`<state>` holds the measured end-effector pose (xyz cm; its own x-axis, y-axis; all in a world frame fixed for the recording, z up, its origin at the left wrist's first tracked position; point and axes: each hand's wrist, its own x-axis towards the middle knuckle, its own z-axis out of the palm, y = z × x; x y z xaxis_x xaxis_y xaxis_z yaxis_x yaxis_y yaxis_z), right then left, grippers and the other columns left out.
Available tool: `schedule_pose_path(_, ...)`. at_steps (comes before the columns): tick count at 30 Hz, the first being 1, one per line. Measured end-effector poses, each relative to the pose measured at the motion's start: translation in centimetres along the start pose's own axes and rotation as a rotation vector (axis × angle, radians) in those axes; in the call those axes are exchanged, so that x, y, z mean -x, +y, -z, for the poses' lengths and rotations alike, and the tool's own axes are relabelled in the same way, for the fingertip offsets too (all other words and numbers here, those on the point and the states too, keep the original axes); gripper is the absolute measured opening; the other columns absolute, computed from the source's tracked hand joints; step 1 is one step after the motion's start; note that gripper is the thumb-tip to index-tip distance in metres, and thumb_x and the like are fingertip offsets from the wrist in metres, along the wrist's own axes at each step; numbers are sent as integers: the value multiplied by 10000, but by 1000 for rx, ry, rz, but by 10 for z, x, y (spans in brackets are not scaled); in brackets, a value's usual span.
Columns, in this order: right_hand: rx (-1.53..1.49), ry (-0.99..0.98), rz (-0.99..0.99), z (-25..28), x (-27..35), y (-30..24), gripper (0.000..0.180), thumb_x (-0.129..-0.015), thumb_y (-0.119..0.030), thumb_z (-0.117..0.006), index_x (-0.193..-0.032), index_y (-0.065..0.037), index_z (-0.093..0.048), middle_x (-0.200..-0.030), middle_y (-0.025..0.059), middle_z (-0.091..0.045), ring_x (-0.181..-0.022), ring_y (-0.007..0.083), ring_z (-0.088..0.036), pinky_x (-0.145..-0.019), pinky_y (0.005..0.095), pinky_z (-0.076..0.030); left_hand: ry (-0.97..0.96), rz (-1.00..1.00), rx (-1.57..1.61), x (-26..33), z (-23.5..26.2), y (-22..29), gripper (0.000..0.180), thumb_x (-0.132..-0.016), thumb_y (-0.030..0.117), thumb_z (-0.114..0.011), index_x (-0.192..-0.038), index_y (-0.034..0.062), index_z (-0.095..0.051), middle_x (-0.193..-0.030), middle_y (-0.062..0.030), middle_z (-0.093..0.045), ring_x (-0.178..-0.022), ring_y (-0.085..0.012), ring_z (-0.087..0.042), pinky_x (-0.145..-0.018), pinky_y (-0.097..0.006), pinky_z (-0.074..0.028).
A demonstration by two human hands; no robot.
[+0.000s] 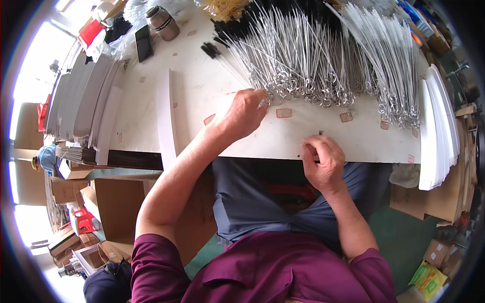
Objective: Manually placing bundles of wire brushes into white cardboard protective sleeves.
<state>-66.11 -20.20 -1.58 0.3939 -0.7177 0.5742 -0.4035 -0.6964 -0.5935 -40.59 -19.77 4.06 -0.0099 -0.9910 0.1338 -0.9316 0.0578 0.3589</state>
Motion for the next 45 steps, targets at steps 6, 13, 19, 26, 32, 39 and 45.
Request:
schedule_pose_path(6,4,11,30,2,1,2,101,-846,-40,-752,-913,-74,-685,-853,68,-710,-741,263,-682,-670,372,-551,-32,-30,88,0,0,-14,155,-904,140,-703,-1032,53,-707,-876,-129,-709,-807,-327,-711,-727,-423,-559)
schedule_pose_path(13,21,16,51,1,0,2,107,-843,-37,-753,-916,-75,-686,-862,73,-709,-747,265,-682,-671,371,-551,34,-38,65,3,-3,-2,109,-896,107,-691,-991,53,-691,-928,-135,-709,-843,-325,-708,-744,-431,-561)
schedule_pose_path(19,-59,-32,-33,3,1,0,126,-834,-23,-758,-935,-52,-688,-860,82,-705,-729,266,-678,-672,364,-554,81,-31,83,11,3,-9,61,-879,75,-694,-913,28,-676,-869,-137,-695,-784,-315,-704,-719,-416,-561)
schedule_pose_path(26,-62,-52,145,-8,-43,-17,149,-861,-56,-736,-996,-6,-699,-985,153,-712,-905,343,-693,-820,413,-570,154,164,567,20,39,2,97,-908,-11,-684,-827,-31,-636,-946,-91,-679,-849,-111,-694,-659,-280,-586)
schedule_pose_path(32,-845,-451,-534,-56,-91,-42,377,-1062,-320,-543,-1087,36,-664,-1073,159,-711,-971,239,-700,-850,398,-572,507,41,615,39,56,1,71,-856,-19,-694,-862,-19,-624,-1092,-171,-698,-963,-215,-731,-796,-319,-613)
schedule_pose_path(39,-1494,-607,-959,-105,-132,-77,415,-1119,-286,-430,-1263,85,-549,-989,149,-693,-885,259,-695,-861,405,-578,585,-95,280,92,36,27,155,-794,-46,-736,-868,15,-613,-1177,-232,-679,-1005,-363,-705,-859,-394,-576)
schedule_pose_path(45,-1556,-523,-933,-109,-124,-90,319,-1098,-215,-457,-1239,44,-580,-765,59,-611,-663,188,-632,-638,348,-563,762,38,314,131,11,44,178,-775,-101,-751,-900,-17,-655,-1206,-253,-662,-984,-301,-704,-843,-379,-606)
